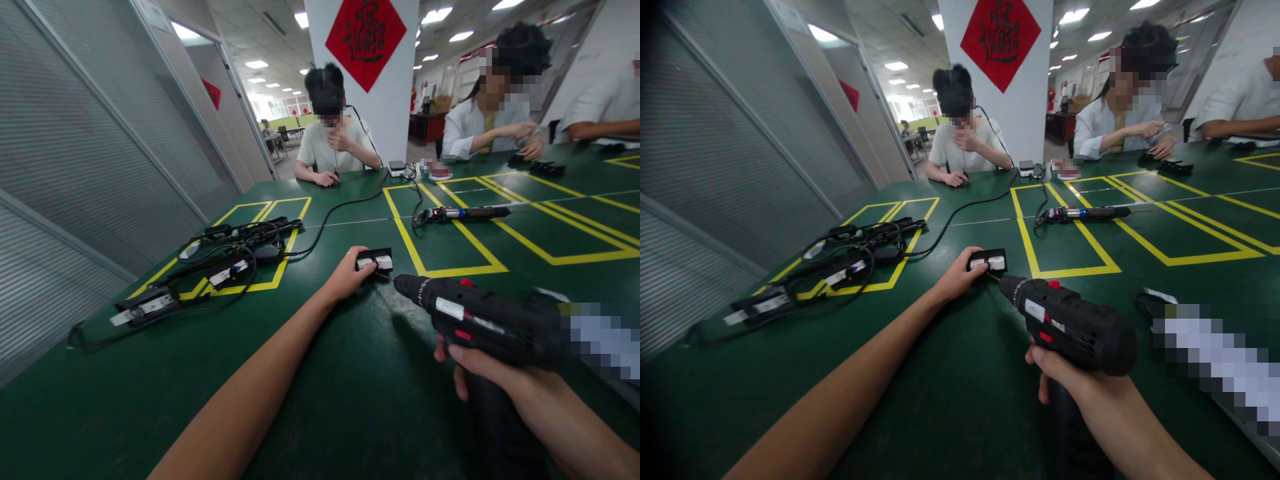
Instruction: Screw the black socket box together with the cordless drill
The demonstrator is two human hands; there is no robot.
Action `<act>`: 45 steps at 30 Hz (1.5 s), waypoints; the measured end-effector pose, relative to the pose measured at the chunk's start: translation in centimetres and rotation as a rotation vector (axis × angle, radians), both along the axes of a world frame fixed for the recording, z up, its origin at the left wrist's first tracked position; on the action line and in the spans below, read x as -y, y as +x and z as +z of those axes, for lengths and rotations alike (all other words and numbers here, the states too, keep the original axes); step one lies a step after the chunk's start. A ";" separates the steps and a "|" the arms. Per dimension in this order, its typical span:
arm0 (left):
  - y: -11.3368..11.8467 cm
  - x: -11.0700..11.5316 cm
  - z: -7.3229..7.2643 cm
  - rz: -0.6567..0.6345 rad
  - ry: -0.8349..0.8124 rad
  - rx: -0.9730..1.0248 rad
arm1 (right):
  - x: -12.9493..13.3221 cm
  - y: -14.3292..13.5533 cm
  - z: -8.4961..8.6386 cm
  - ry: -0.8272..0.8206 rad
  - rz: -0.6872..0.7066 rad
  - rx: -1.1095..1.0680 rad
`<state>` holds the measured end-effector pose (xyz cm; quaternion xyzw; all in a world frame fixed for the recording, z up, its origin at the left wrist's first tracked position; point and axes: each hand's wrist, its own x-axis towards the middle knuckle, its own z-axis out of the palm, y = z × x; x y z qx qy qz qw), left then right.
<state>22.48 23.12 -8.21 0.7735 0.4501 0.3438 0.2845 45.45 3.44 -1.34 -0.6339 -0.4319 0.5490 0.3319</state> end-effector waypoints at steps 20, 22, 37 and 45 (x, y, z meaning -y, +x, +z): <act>-0.1 0.0 0.1 -0.005 -0.015 0.008 | 0.1 -0.2 0.3 -0.025 0.013 0.102; -0.1 0.0 0.0 -0.007 -0.012 0.007 | 0.2 -0.2 0.3 -0.004 0.012 0.098; -0.1 0.3 0.5 0.003 -0.019 -0.004 | -0.9 -0.7 -1.2 0.087 -0.086 -0.090; 0.0 0.2 0.5 0.001 -0.017 -0.003 | -0.8 -1.3 -0.9 0.098 -0.154 -0.069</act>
